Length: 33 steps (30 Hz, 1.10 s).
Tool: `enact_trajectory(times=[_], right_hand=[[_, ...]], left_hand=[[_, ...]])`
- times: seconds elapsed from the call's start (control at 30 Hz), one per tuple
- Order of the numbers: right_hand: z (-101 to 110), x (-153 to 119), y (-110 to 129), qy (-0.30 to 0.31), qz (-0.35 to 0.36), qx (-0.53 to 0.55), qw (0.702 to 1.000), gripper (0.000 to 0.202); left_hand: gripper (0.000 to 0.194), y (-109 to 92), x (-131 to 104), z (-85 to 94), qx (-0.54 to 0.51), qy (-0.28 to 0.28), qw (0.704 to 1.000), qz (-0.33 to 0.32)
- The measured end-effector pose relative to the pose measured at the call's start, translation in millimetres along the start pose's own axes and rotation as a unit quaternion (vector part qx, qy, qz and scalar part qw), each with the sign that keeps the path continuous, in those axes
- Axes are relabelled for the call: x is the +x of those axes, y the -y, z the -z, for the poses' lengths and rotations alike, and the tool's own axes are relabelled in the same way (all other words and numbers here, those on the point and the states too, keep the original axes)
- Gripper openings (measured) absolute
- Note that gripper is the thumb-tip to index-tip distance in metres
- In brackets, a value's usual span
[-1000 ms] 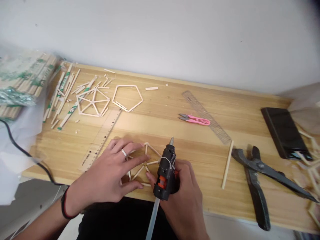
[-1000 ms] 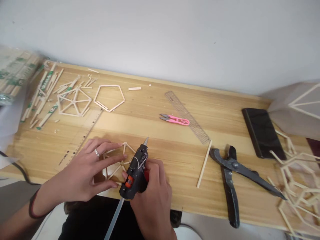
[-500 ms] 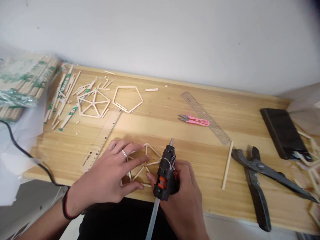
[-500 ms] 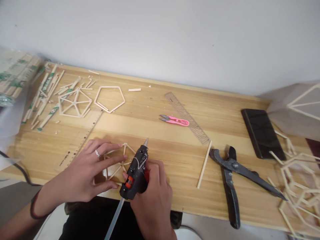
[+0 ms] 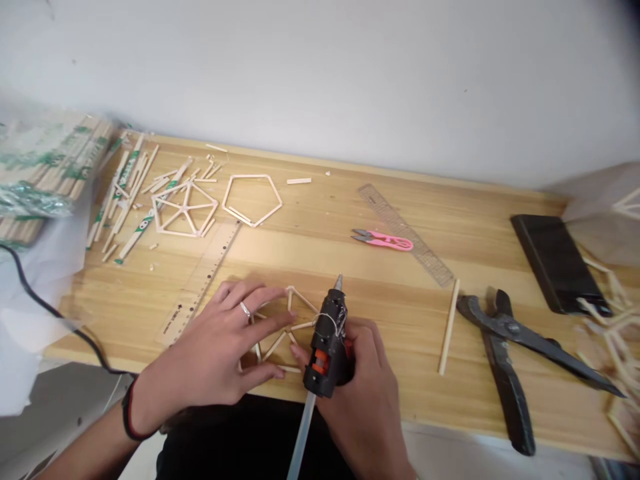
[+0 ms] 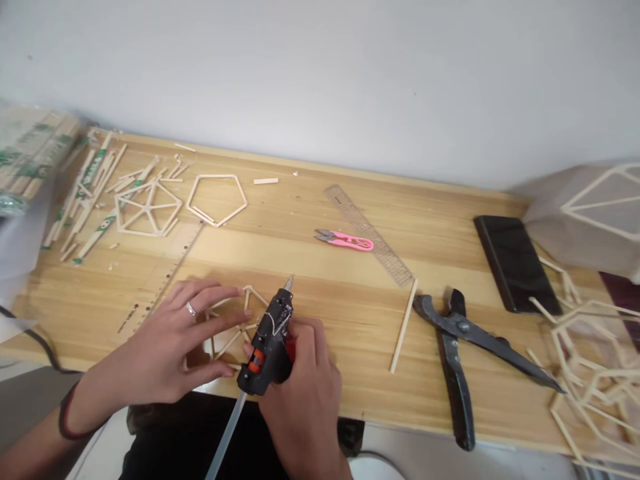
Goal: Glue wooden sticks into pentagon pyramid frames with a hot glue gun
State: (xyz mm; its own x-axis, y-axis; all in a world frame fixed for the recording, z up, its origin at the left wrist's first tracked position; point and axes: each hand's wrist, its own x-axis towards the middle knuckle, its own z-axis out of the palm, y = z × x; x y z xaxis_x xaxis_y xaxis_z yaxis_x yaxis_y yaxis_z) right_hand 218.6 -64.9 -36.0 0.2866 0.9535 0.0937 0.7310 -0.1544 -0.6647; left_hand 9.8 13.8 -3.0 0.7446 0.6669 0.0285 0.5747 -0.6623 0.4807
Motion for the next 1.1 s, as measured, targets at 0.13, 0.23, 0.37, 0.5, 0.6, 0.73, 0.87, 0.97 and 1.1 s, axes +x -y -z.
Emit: enact_trajectory(times=[0.13, 0.23, 0.37, 0.5, 0.6, 0.73, 0.87, 0.97, 1.1], right_hand=[[2, 2, 2, -0.003, 0.017, -0.002, 1.0, 0.026], [6, 4, 4, 0.013, 0.031, -0.008, 0.999, 0.022], [7, 4, 4, 0.013, 0.031, -0.007, 0.999, 0.022], [3, 1, 1, 0.004, 0.016, 0.0, 1.0, 0.02], [2, 0, 1, 0.008, 0.012, 0.004, 1.0, 0.02], [2, 1, 2, 0.005, 0.012, 0.009, 1.0, 0.021], [6, 3, 5, 0.013, 0.005, 0.013, 1.0, 0.023], [17, 7, 7, 0.038, -0.021, 0.053, 0.998, 0.025], [39, 11, 1, 0.021, -0.114, 0.109, 0.987, 0.029]], left_hand=[[0.047, 2, -6, -3.7, 0.006, 0.005, 0.999, -0.043], [0.045, 4, -11, -6.3, 0.002, 0.002, 0.996, -0.086], [0.044, 7, -15, -6.2, 0.003, -0.011, 0.992, -0.123], [0.046, 8, -15, -4.3, 0.013, 0.006, 0.993, -0.113], [0.045, 8, -14, -4.0, 0.012, 0.013, 0.994, -0.107], [0.043, 9, -13, -4.4, -0.002, 0.001, 0.994, -0.106], [0.043, 7, -12, -4.7, -0.001, -0.003, 0.995, -0.103], [0.042, 6, -12, -5.3, 0.005, -0.009, 0.995, -0.103], [0.039, 6, -11, -6.4, 0.007, -0.019, 0.995, -0.102]])
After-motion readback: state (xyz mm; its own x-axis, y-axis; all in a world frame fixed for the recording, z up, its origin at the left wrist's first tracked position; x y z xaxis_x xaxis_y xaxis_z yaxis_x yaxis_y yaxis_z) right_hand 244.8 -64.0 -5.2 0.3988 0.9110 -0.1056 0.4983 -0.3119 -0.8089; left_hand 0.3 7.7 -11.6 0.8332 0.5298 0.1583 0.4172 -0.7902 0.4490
